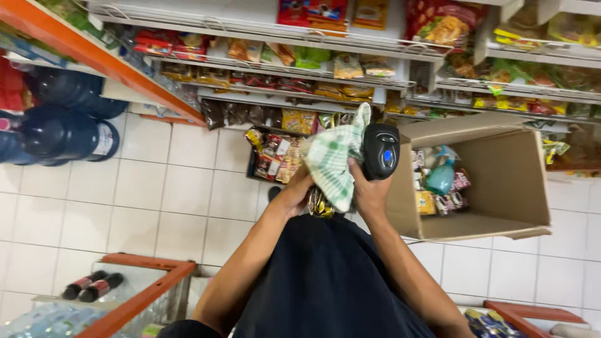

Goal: The person uses a handheld barcode scanner to scan several packaged food items from a cardboard box, handling them one at a time, and then places some of the scanned items onto a store shelf.

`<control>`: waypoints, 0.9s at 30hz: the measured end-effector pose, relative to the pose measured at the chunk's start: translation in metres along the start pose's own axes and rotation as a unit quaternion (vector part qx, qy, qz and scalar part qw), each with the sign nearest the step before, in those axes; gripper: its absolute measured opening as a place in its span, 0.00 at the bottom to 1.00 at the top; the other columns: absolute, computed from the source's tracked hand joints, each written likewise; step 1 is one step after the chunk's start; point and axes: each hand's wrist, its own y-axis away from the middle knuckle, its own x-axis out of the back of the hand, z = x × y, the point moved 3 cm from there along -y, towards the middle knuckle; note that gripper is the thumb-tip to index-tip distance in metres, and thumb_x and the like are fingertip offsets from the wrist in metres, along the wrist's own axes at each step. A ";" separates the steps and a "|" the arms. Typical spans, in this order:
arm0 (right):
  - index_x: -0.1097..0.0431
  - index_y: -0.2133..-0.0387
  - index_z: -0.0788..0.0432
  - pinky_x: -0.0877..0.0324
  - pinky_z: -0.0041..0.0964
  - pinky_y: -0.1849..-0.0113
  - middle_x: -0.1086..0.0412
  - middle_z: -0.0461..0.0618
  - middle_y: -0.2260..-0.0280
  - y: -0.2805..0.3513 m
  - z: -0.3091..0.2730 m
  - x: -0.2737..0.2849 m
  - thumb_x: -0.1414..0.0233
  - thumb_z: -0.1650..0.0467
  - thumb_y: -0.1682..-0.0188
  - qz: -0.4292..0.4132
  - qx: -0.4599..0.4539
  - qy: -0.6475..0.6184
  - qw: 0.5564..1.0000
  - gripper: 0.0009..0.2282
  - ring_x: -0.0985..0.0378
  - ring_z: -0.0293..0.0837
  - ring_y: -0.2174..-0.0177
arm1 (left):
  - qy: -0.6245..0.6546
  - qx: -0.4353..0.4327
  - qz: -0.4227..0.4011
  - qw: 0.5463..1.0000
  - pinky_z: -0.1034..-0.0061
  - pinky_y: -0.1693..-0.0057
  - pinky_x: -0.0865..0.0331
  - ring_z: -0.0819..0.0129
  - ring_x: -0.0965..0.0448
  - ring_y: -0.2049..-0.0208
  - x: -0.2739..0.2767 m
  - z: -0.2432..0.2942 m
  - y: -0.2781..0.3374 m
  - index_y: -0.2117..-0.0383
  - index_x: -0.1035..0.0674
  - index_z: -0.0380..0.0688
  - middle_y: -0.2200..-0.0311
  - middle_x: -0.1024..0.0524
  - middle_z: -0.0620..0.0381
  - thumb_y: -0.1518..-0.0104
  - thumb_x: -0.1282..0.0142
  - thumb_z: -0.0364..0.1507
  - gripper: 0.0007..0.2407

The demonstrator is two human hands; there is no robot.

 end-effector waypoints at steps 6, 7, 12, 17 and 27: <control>0.27 0.57 0.63 0.27 0.34 0.58 0.24 0.46 0.63 0.019 -0.003 -0.048 0.36 0.75 0.62 -0.208 -0.034 0.066 0.975 0.18 0.23 0.37 0.64 | -0.267 -0.161 0.054 0.949 0.71 0.40 0.32 0.61 0.28 0.45 0.044 0.096 0.038 0.36 0.37 0.41 0.47 0.27 0.48 0.44 0.41 0.25 0.27; 0.27 0.57 0.62 0.27 0.34 0.58 0.24 0.45 0.63 0.020 -0.006 -0.058 0.36 0.75 0.63 -0.193 -0.036 0.051 0.979 0.18 0.23 0.36 0.63 | -0.316 -0.194 0.063 0.927 0.71 0.40 0.33 0.61 0.28 0.45 0.051 0.111 0.048 0.38 0.36 0.40 0.47 0.28 0.49 0.44 0.38 0.24 0.27; 0.26 0.57 0.64 0.27 0.36 0.61 0.25 0.47 0.63 0.007 -0.041 -0.100 0.34 0.74 0.59 -0.037 -0.048 0.046 0.997 0.16 0.25 0.39 0.66 | -0.273 -0.306 0.032 0.912 0.71 0.34 0.38 0.62 0.32 0.39 0.052 0.158 0.075 0.36 0.37 0.40 0.42 0.30 0.50 0.47 0.35 0.23 0.31; 0.27 0.52 0.64 0.28 0.34 0.56 0.25 0.46 0.59 0.016 -0.106 -0.143 0.34 0.73 0.59 -0.112 0.012 0.023 0.993 0.20 0.25 0.37 0.61 | -0.280 -0.341 0.076 0.894 0.72 0.38 0.30 0.64 0.24 0.44 0.016 0.203 0.079 0.33 0.40 0.42 0.43 0.26 0.51 0.44 0.37 0.29 0.32; 0.32 0.45 0.65 0.28 0.35 0.50 0.27 0.47 0.52 -0.037 -0.209 -0.168 0.37 0.75 0.54 -0.086 0.200 -0.133 0.967 0.22 0.24 0.39 0.54 | -0.117 -0.485 -0.116 0.859 0.65 0.32 0.35 0.60 0.31 0.37 -0.058 0.328 0.130 0.31 0.46 0.38 0.38 0.32 0.45 0.42 0.32 0.32 0.37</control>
